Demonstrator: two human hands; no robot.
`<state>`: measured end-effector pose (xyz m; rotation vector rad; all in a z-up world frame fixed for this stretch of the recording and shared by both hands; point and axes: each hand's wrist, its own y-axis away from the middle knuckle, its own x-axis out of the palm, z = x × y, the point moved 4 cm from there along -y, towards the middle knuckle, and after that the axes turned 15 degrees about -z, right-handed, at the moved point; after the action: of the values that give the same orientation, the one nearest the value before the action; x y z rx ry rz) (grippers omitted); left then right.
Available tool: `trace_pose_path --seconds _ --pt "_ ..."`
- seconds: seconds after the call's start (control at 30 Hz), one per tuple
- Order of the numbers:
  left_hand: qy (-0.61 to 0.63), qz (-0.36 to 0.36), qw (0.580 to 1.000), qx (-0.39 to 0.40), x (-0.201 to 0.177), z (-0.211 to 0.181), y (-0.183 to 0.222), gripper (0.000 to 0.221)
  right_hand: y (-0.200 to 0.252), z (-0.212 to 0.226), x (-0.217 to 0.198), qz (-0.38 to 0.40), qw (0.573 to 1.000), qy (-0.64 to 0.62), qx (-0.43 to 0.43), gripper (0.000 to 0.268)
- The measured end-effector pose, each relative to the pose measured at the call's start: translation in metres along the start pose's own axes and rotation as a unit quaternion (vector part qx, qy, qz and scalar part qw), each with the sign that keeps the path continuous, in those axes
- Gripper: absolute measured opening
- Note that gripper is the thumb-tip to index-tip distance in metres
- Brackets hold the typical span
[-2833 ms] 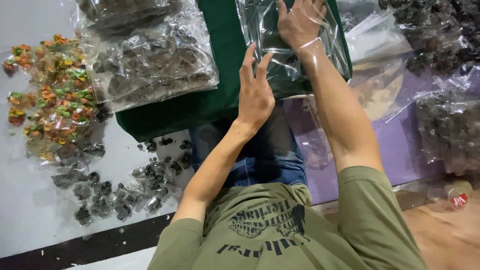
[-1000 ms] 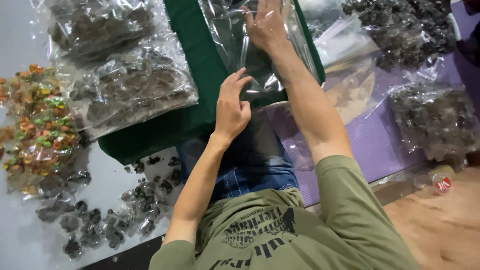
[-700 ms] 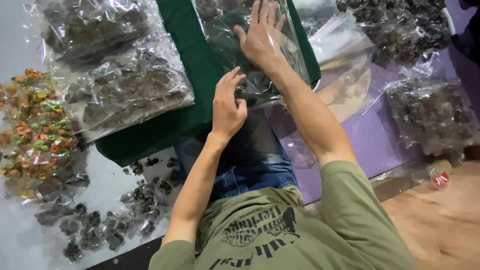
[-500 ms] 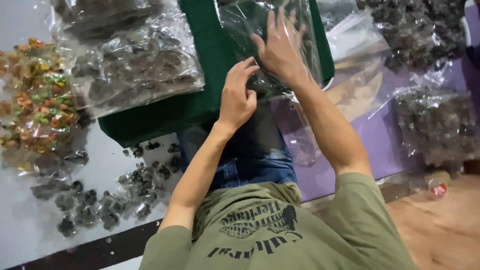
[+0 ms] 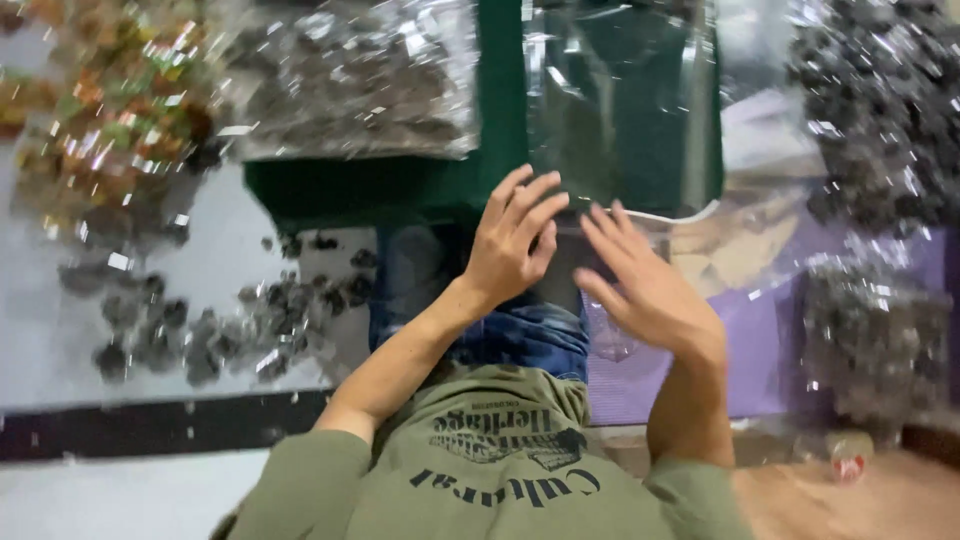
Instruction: The person packages small black components by hand into plastic bags, picking items from a pile on the floor and placing them into the bags.
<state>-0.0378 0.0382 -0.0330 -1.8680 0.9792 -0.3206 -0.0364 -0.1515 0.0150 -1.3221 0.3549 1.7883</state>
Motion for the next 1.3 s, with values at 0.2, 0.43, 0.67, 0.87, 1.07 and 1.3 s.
trace_pose_path --seconds 0.2,0.43,0.67,0.87,1.07,1.3 --pt "0.048 -0.042 0.991 -0.121 -0.083 0.018 0.049 0.016 0.037 0.011 0.012 0.226 0.909 -0.35 0.033 0.061" --pt "0.03 -0.125 0.917 -0.377 -0.18 0.095 0.123 0.023 0.062 -0.058 0.153 0.241 0.823 -0.417 0.303 0.044" --pt "-0.291 -0.33 0.858 -0.265 -0.297 0.146 0.151 0.033 0.041 -0.018 0.183 0.126 0.792 -0.32 0.504 0.042" --pt "-0.568 -0.323 0.684 -0.323 -0.408 0.22 0.207 0.042 0.038 -0.015 0.175 0.117 0.797 -0.321 0.498 0.046" --pt "-0.695 -0.338 0.533 -0.344 -0.481 0.252 0.252 0.028 0.037 -0.013 0.177 0.103 0.796 -0.327 0.498 0.045" --pt "-0.662 -0.438 0.441 -0.419 -0.558 0.274 0.305 0.039 0.034 -0.001 0.171 0.093 0.795 -0.325 0.504 0.046"
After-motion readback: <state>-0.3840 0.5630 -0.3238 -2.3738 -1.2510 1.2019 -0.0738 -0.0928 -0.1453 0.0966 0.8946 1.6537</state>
